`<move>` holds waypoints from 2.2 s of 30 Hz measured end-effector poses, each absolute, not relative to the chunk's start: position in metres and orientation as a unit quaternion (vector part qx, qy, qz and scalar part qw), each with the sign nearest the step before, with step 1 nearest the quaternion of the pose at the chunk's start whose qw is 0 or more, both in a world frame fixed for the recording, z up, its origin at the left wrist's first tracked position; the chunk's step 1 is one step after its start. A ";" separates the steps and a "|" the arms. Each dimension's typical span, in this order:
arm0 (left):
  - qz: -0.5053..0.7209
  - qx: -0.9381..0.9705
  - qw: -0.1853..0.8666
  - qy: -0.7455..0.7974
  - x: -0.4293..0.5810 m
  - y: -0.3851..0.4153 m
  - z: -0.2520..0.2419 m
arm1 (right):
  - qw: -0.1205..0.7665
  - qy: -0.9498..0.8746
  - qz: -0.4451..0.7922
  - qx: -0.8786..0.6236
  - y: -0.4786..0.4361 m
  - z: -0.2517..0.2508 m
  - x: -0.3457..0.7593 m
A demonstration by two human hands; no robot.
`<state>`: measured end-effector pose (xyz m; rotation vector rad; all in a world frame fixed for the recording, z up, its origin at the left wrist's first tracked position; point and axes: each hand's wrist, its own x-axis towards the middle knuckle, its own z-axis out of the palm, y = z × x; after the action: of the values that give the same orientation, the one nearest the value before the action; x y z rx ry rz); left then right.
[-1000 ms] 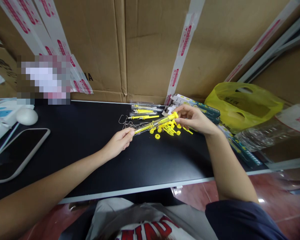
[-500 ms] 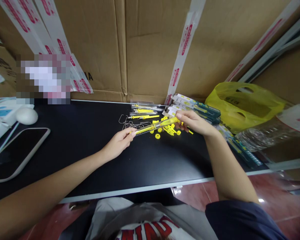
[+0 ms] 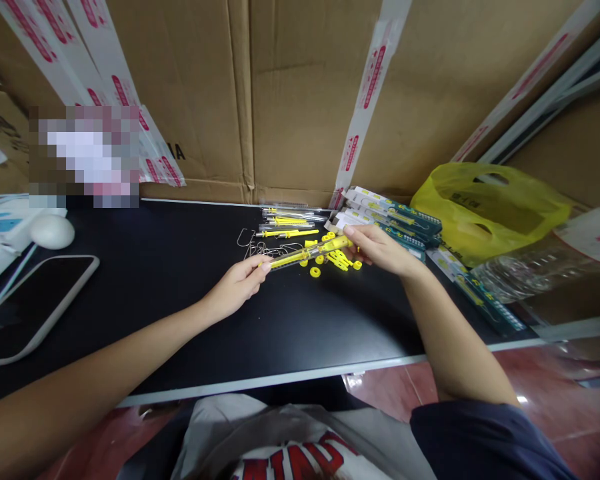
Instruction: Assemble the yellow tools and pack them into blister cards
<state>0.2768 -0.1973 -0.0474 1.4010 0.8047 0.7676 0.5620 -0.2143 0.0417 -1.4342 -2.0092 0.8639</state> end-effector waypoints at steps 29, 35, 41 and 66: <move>0.407 0.508 0.653 0.388 0.273 -0.189 -0.031 | 0.128 -0.823 0.067 -0.549 -0.203 0.020 0.559; 0.401 0.514 0.655 0.383 0.273 -0.189 -0.033 | 0.080 -0.859 0.032 -0.504 -0.206 0.010 0.549; 0.398 0.508 0.657 0.389 0.274 -0.189 -0.031 | 0.046 -0.851 -0.023 -0.522 -0.202 0.005 0.550; 0.383 0.512 0.654 0.405 0.274 -0.190 -0.030 | 0.444 -0.711 0.232 -0.494 -0.203 0.043 0.575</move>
<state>0.2743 -0.1898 -0.0302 1.1608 0.9179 0.8696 0.5746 -0.2034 0.0428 -1.2247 -1.7617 0.5757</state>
